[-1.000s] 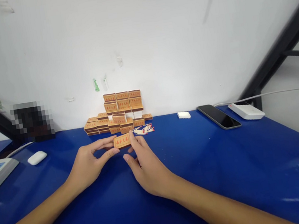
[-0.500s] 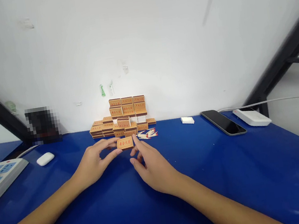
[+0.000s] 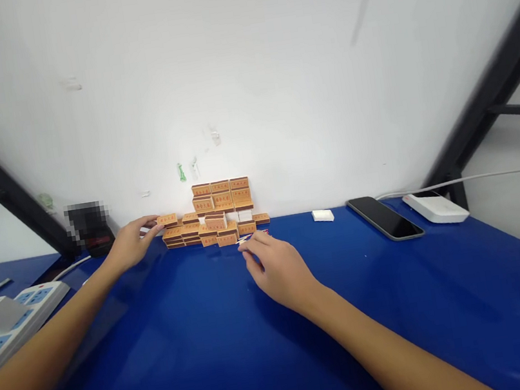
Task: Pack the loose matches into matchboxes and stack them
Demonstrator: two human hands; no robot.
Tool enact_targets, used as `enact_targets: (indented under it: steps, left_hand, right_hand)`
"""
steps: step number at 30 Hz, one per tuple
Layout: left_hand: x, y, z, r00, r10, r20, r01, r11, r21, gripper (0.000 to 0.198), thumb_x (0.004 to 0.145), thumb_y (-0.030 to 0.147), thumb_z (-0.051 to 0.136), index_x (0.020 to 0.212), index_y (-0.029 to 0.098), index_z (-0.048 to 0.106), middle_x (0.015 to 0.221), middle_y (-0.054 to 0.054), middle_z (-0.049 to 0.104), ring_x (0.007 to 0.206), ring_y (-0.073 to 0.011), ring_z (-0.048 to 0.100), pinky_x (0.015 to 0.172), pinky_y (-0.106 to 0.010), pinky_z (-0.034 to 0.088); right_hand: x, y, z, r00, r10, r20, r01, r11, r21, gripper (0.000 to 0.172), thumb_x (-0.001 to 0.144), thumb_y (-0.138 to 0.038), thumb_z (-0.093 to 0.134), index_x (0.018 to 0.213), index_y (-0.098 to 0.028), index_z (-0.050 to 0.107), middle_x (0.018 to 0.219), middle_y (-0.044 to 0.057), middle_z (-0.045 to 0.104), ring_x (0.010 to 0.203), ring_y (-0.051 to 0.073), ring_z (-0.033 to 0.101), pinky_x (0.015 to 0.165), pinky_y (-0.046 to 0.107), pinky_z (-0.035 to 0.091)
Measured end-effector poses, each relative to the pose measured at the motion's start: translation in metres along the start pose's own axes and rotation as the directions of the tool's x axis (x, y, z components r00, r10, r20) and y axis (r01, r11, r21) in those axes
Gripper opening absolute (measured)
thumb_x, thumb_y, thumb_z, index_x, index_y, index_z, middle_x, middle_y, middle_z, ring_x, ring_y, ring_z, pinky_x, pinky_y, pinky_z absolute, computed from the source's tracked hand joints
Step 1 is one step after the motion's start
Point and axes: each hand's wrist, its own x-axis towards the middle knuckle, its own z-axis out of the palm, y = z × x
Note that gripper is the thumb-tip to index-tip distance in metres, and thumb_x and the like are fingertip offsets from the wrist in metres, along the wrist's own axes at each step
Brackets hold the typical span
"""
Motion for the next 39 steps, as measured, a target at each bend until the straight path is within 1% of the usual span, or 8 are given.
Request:
enact_targets:
  steps: [11, 17, 20, 24, 28, 31, 35, 39]
  left_hand:
    - [0.014, 0.009, 0.015, 0.998, -0.017, -0.064, 0.019, 0.999, 0.040, 0.042, 0.090, 0.051, 0.063, 0.108, 0.016, 0.077, 0.101, -0.011, 0.081, 0.093, -0.0276, 0.074, 0.089, -0.038, 0.055]
    - [-0.023, 0.045, 0.006, 0.985, 0.009, -0.173, 0.012, 0.993, 0.121, 0.042, 0.094, 0.050, 0.059, 0.116, 0.017, 0.073, 0.111, -0.013, 0.078, 0.106, -0.0333, 0.069, 0.099, -0.046, 0.051]
    - [-0.055, 0.073, 0.008, 0.984, 0.153, -0.089, -0.144, 0.985, 0.100, 0.035, 0.096, 0.047, 0.060, 0.115, 0.020, 0.073, 0.109, -0.009, 0.077, 0.106, -0.0303, 0.069, 0.099, -0.043, 0.052]
    - [-0.081, 0.094, 0.020, 0.939, 0.344, 0.006, -0.343, 0.938, -0.041, 0.038, 0.100, 0.043, 0.059, 0.130, 0.021, 0.067, 0.113, -0.008, 0.075, 0.108, -0.0259, 0.069, 0.100, -0.040, 0.052]
    - [-0.086, 0.089, 0.031, 0.938, 0.346, -0.011, -0.345, 0.933, -0.104, 0.031, 0.105, 0.041, 0.052, 0.118, 0.022, 0.072, 0.107, -0.008, 0.076, 0.102, -0.0248, 0.069, 0.096, -0.040, 0.054]
    - [-0.088, 0.083, 0.032, 0.955, 0.297, 0.003, -0.293, 0.944, -0.154, 0.032, 0.103, 0.044, 0.056, 0.122, 0.023, 0.071, 0.106, -0.007, 0.076, 0.102, -0.0250, 0.070, 0.095, -0.039, 0.055]
    - [-0.092, 0.083, 0.033, 0.952, 0.299, 0.066, -0.281, 0.939, -0.199, 0.031, 0.102, 0.043, 0.057, 0.122, 0.026, 0.072, 0.106, -0.005, 0.076, 0.103, -0.0251, 0.070, 0.094, -0.039, 0.056]
    - [-0.095, 0.086, 0.037, 0.942, 0.322, 0.092, -0.296, 0.928, -0.225, 0.029, 0.102, 0.040, 0.058, 0.122, 0.025, 0.072, 0.103, -0.005, 0.077, 0.103, -0.0244, 0.069, 0.094, -0.039, 0.056]
  right_hand:
    - [0.002, 0.007, -0.002, 1.000, 0.015, 0.022, -0.014, 0.998, -0.056, 0.022, 0.099, -0.015, 0.050, 0.103, -0.019, 0.072, 0.097, 0.007, 0.070, 0.077, 0.019, 0.064, 0.073, 0.032, 0.049]
    - [0.008, 0.030, -0.010, 0.987, 0.160, -0.014, -0.158, 0.959, -0.234, 0.022, 0.099, -0.020, 0.052, 0.103, -0.020, 0.074, 0.097, 0.007, 0.072, 0.078, 0.020, 0.066, 0.071, 0.032, 0.047]
    - [0.011, 0.054, -0.019, 0.944, 0.329, -0.011, -0.303, 0.857, -0.418, 0.022, 0.097, -0.021, 0.054, 0.104, -0.020, 0.075, 0.105, 0.009, 0.075, 0.088, 0.022, 0.069, 0.071, 0.031, 0.046]
    - [0.010, 0.086, -0.036, 0.887, 0.461, -0.036, -0.402, 0.730, -0.552, 0.020, 0.094, -0.020, 0.057, 0.100, -0.019, 0.076, 0.106, 0.011, 0.075, 0.093, 0.026, 0.069, 0.071, 0.032, 0.045]
    - [0.008, 0.111, -0.056, 0.842, 0.522, -0.137, -0.491, 0.635, -0.597, 0.025, 0.097, -0.025, 0.054, 0.104, -0.016, 0.076, 0.107, 0.015, 0.073, 0.095, 0.029, 0.067, 0.074, 0.036, 0.045]
    - [0.004, 0.126, -0.065, 0.820, 0.544, -0.175, -0.523, 0.590, -0.615, 0.028, 0.098, -0.026, 0.054, 0.112, -0.014, 0.075, 0.110, 0.016, 0.070, 0.101, 0.030, 0.064, 0.079, 0.037, 0.046]
    - [0.000, 0.142, -0.066, 0.840, 0.532, -0.110, -0.473, 0.616, -0.630, 0.024, 0.097, -0.022, 0.057, 0.110, -0.016, 0.077, 0.111, 0.016, 0.067, 0.109, 0.030, 0.059, 0.090, 0.037, 0.044]
    - [0.002, 0.145, -0.069, 0.860, 0.508, -0.048, -0.427, 0.663, -0.615, 0.023, 0.098, -0.018, 0.055, 0.100, -0.013, 0.078, 0.105, 0.018, 0.066, 0.107, 0.031, 0.058, 0.093, 0.039, 0.044]
